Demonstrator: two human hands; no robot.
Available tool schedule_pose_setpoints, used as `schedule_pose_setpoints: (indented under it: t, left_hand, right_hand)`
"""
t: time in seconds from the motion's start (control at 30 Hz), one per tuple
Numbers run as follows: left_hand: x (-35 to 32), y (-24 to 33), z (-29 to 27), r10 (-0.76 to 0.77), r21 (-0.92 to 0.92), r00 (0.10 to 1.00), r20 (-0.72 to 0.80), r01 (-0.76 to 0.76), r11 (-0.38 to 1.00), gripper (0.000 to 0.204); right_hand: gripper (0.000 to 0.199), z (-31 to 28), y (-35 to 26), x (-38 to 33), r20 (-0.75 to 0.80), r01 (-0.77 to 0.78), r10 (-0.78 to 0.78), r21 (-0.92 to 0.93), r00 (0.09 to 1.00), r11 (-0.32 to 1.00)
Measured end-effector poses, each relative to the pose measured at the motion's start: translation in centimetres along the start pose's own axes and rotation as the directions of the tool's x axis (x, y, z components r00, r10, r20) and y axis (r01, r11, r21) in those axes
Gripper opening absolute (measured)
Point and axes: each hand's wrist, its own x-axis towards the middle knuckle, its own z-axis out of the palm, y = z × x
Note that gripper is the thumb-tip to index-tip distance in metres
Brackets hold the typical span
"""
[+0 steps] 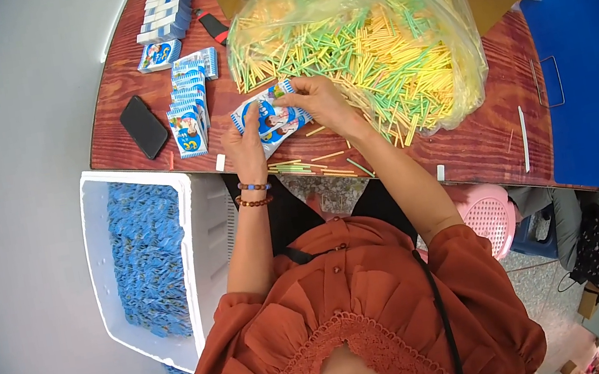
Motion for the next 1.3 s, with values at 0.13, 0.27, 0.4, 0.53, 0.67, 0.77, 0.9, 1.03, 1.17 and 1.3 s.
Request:
schedule_pose_setpoints:
  t: [0.13,0.27,0.4,0.53,0.67,0.77,0.9,1.03,1.17,1.3]
  left_hand:
    - [0.4,0.8,-1.1,0.081,0.135,0.996,-0.033,-0.075,0.988,0.015]
    - [1.8,0.4,-3.3,0.165,0.049,0.967,-0.196,-0.158,0.986,0.014]
    - [1.5,1.1,-3.6,0.157,0.041,0.973,-0.171,-0.153,0.987,0.015]
    - [0.5,1.5,-2.2,0.027,-0.133,1.000,0.007,-0.026,0.991,0.014]
    - [-1.1,2.7,0.5,-0.090,-0.223,0.990,0.112,0.113,0.968,0.011]
    - [-1.0,1.8,0.9,-0.109,-0.183,0.988,0.114,0.128,0.975,0.013]
    - [-1.6,1.2,1.8,-0.141,-0.214,0.980,0.142,0.169,0.962,0.015]
    - [-1.7,0.5,2.3,-0.183,-0.264,0.977,0.114,0.207,0.942,0.012]
    - [-2.1,0.4,2.8,-0.221,-0.281,0.972,0.080,0.235,0.931,0.013]
    - [-2.4,0.5,3.1,-0.231,-0.278,0.969,0.087,0.246,0.928,0.014]
  right_hand:
    - [0.016,0.7,0.1,0.9,0.116,0.123,-0.121,-0.009,0.986,0.992]
    - [0.023,0.6,-0.4,1.0,0.044,0.146,-0.141,-0.430,0.989,0.891]
    - [0.026,0.4,-1.9,-0.5,0.004,0.257,-0.392,-0.761,0.920,0.595]
    - [0.025,0.9,-3.9,-1.6,0.014,0.166,-0.166,-0.050,0.986,0.985]
    - [0.014,0.2,-3.1,-2.1,0.028,0.119,-0.117,-0.079,0.993,0.990]
    - [0.011,-0.8,-2.5,-2.9,0.011,0.133,-0.133,-0.006,0.991,0.991]
    - [0.012,-1.6,-2.6,-4.1,-0.047,0.190,-0.193,-0.064,0.980,0.980]
    - [0.014,-2.3,-3.0,-5.1,-0.063,0.125,-0.128,-0.056,0.990,0.991]
    - [0.012,-3.2,-2.2,-5.3,-0.169,0.138,-0.129,0.042,0.977,0.990]
    - [0.011,-4.4,-2.3,-6.4,-0.204,0.441,-0.447,-0.077,0.871,0.894]
